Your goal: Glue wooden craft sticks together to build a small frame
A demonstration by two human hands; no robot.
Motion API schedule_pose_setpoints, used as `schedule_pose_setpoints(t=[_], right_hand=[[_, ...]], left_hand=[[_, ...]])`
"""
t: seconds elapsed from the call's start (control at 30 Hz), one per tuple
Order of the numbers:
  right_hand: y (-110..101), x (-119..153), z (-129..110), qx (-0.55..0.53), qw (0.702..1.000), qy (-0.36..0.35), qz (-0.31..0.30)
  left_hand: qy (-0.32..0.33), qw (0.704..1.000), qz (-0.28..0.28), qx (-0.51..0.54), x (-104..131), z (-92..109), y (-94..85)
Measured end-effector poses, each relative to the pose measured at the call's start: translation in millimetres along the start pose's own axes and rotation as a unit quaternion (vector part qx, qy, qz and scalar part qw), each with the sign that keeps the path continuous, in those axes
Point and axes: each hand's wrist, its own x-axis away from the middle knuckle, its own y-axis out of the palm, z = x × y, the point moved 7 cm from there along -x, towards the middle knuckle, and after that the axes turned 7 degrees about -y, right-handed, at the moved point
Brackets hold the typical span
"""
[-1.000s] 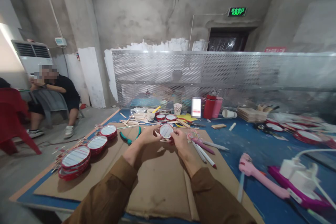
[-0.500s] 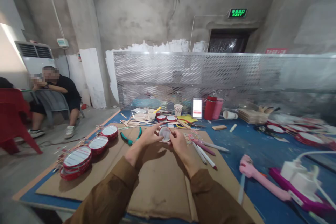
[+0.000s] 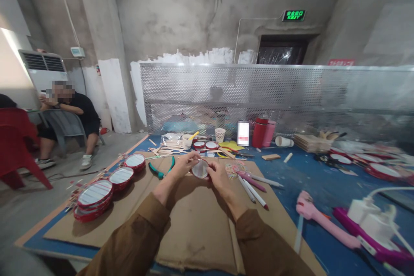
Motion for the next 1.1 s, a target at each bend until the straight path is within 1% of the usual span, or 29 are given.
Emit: schedule_pose_setpoints(t=[0.1,0.23,0.33,0.47,0.73,0.87,0.93,1.1], right_hand=[[1.4,1.7,1.0,-0.031,0.999,0.015,0.002],[5.7,3.1,5.4,-0.071,0.997,0.04,-0.008],[7.7,3.2,8.3,-0.081,0.995,0.049,-0.012],[6.9,3.2,6.8,-0.081,0.996,0.039,-0.006],[4.5,5.0,-1.7,-0.059,0.998,0.028,0.001],[1.0,6.9,-4.7,-0.034,0.999,0.039,0.012],[-0.7,7.3,-6.2,-0.021,0.999,0.039,0.016],[-1.6,4.2,-7.7,0.016,1.0,0.007,0.019]], left_hand=[[-0.013,1.0,-0.004,-0.006,2.1,4.0,-1.2],[-0.06,0.997,-0.027,0.031,5.4,6.4,-0.8],[-0.068,0.996,-0.025,0.053,6.8,9.6,-1.9],[-0.073,0.996,-0.017,0.057,6.1,9.6,-3.0],[-0.064,0.998,-0.01,0.018,3.3,2.2,-1.7],[-0.035,0.999,0.023,0.0,2.7,-2.0,-3.5],[-0.026,0.999,0.03,-0.001,2.4,-4.4,-3.5],[-0.017,0.999,0.017,-0.021,1.3,-5.5,0.0]])
